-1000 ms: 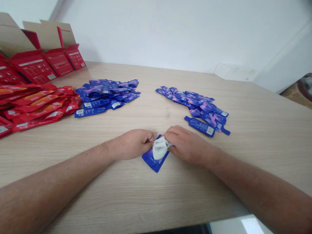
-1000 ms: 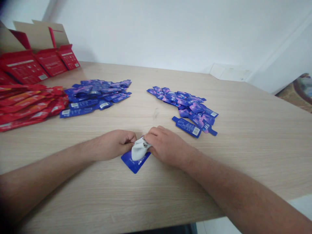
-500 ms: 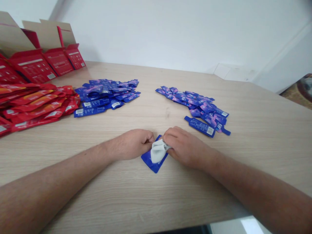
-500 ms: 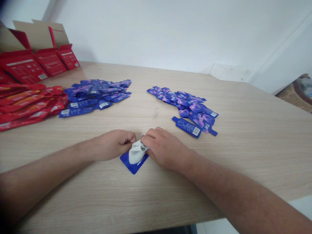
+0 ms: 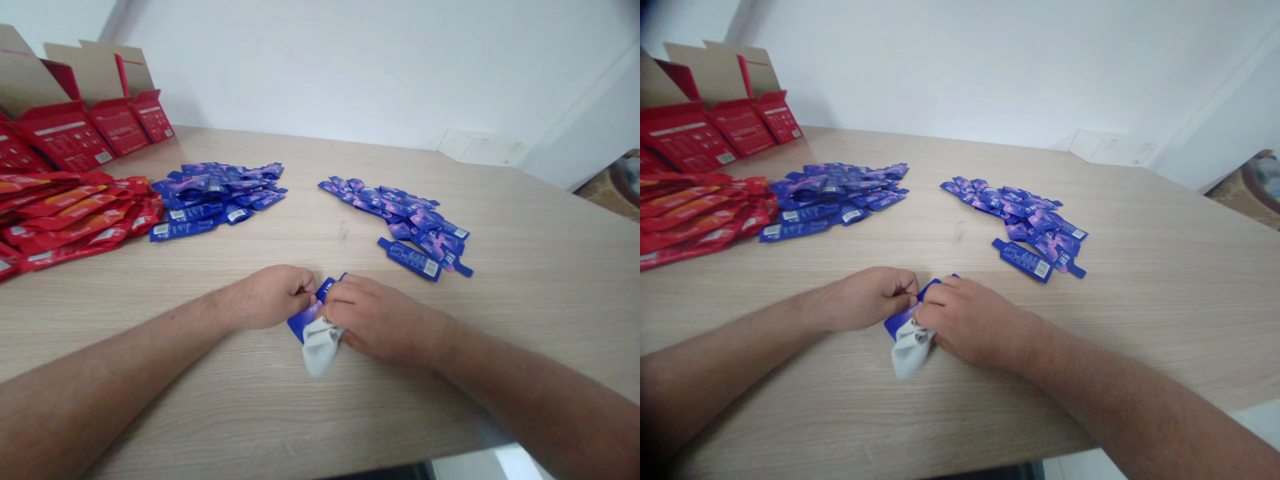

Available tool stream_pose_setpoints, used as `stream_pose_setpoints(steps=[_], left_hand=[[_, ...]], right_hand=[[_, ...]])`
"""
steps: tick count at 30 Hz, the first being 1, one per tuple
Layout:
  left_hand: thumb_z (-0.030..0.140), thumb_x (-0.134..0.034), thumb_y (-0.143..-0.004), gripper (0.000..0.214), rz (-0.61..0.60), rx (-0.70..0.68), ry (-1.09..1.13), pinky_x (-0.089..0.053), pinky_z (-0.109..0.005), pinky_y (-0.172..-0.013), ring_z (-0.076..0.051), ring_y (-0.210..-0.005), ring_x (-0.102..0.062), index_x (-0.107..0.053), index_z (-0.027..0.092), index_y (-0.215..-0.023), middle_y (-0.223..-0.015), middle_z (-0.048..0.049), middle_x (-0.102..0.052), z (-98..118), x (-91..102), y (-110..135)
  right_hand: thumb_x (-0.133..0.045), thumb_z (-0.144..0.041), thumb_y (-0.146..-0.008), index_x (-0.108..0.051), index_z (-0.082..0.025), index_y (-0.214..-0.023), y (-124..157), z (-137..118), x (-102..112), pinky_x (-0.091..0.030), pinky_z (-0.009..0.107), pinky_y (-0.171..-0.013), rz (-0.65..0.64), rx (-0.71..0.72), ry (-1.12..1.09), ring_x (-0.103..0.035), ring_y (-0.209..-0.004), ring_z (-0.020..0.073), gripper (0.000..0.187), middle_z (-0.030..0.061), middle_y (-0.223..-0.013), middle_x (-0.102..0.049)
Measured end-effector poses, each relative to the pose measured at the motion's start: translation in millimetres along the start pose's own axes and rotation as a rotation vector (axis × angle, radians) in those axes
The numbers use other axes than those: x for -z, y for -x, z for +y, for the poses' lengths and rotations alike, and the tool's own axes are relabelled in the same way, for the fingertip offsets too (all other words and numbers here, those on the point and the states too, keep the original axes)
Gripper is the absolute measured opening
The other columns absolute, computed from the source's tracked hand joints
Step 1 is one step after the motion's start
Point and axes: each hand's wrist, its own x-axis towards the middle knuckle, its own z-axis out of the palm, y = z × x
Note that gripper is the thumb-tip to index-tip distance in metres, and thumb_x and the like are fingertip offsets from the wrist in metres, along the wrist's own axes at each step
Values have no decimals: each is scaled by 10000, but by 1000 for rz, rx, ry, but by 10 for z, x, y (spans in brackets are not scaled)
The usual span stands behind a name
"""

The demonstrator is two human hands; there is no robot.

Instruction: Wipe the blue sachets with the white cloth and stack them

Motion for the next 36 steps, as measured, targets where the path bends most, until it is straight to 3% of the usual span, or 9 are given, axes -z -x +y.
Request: stream_pose_setpoints(steps=[2, 7, 13, 19, 24, 30, 36], left_hand=[[290, -457, -871, 195, -8, -3, 3, -354, -220, -569, -106, -653, -561, -640, 222, -862, -725, 42, -649, -1, 1, 0], [252, -447, -858, 176, 27, -9, 12, -354, -213, -568, -93, -620, -535, -617, 218, -823, -689, 54, -626, -25, -11, 1], [328, -454, -877, 205, -19, 5, 32, -355, -226, -568, -111, -655, -557, -631, 224, -858, -727, 40, -644, -28, -10, 2], [279, -440, -865, 191, 24, 2, 21, -339, -230, -571, -107, -632, -531, -614, 217, -817, -689, 44, -621, -10, -13, 10], [336, -450, -878, 211, -17, 18, 34, -340, -236, -575, -118, -660, -543, -626, 220, -861, -732, 35, -642, 0, 3, 13], [281, -438, -864, 192, 11, 13, 19, -335, -232, -580, -111, -641, -525, -613, 215, -821, -686, 45, -616, 27, 11, 20], [308, -459, -874, 199, -23, 16, 34, -353, -229, -585, -113, -661, -553, -634, 216, -859, -731, 37, -647, 22, 11, 15]], right_hand=[[-553, -174, -909, -607, -173, -945, 10, 1, 14, -440, 367, -894, -16, -2, -14, -531, -950, 212, 65, 76, -992, -618], [-541, -170, -909, -604, -153, -998, 11, 74, 15, -440, 386, -898, 77, -186, 18, -513, -966, 228, 110, 99, -1021, -602], [-559, -171, -902, -600, -173, -932, 18, 15, 21, -437, 358, -882, -19, -9, -14, -528, -935, 209, 51, 68, -976, -611], [-548, -181, -909, -606, -154, -975, 7, 66, 1, -442, 387, -903, 77, -196, 30, -516, -970, 231, 92, 97, -1023, -603], [-553, -184, -910, -609, -178, -934, 18, -16, 24, -443, 365, -880, -21, -2, -14, -530, -936, 212, 61, 72, -983, -616], [-545, -162, -898, -605, -151, -995, 9, 72, 10, -438, 387, -907, 70, -193, 13, -516, -972, 231, 114, 100, -1023, -602], [-564, -165, -893, -600, -171, -930, 18, 16, 20, -438, 361, -879, -23, -16, -20, -531, -934, 213, 52, 71, -974, -611]])
